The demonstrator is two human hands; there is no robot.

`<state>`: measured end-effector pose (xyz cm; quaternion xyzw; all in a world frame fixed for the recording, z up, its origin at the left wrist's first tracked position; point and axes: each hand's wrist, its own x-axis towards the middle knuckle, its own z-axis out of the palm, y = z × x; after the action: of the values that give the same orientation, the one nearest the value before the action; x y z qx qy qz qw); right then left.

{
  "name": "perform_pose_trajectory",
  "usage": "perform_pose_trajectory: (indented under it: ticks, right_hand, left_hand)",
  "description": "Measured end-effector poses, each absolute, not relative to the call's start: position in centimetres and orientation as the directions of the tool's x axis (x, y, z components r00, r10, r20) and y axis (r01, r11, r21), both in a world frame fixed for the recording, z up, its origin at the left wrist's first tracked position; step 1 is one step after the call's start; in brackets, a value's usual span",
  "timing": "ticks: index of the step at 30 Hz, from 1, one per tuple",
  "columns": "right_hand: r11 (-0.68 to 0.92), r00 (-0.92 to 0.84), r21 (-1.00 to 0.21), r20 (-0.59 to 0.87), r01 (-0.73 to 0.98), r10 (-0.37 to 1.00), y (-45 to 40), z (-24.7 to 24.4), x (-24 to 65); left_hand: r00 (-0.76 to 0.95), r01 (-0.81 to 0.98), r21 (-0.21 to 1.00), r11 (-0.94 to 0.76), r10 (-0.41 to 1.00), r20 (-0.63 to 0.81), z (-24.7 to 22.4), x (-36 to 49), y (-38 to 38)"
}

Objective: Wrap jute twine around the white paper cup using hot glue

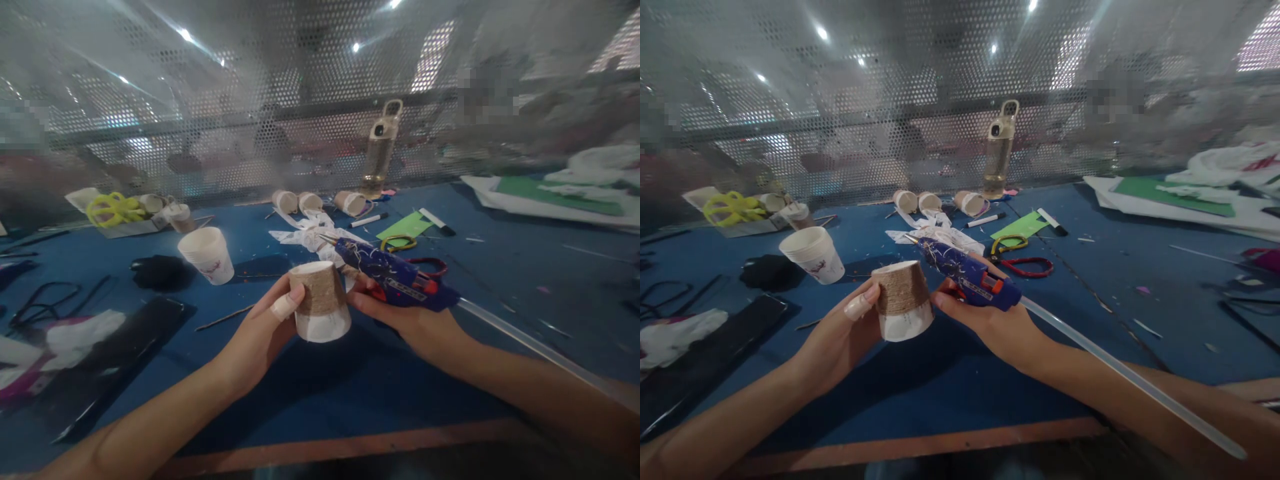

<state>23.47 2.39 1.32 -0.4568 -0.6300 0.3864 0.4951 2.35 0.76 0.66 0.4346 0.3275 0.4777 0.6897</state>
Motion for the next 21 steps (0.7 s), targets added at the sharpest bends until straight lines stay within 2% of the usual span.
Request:
perform_pose_trajectory:
  ticks: [8, 13, 18, 21]
  right_hand:
    - [0.360, -0.135, -0.920, 0.342, 0.152, 0.930, 2.4, 1.2, 23.1]
    - [0.402, -0.155, -0.904, 0.381, 0.144, 0.912, 2.3, 1.0, 23.5]
    - [0.413, -0.156, -0.899, 0.391, 0.146, 0.907, 2.4, 0.7, 24.1]
    - [0.479, -0.175, -0.864, 0.453, 0.158, 0.874, 2.2, 0.7, 24.2]
  left_hand:
    - [0.348, -0.269, 0.947, 0.177, 0.934, -0.076, 0.6, 2.5, 0.5]
    - [0.309, -0.313, 0.931, 0.189, 0.947, -0.089, 0.7, 2.4, 1.0]
    - [0.289, -0.402, 0.909, 0.110, 0.957, 0.012, 0.8, 2.1, 1.5]
    - [0.235, -0.410, 0.907, 0.092, 0.972, 0.007, 1.3, 2.1, 1.5]
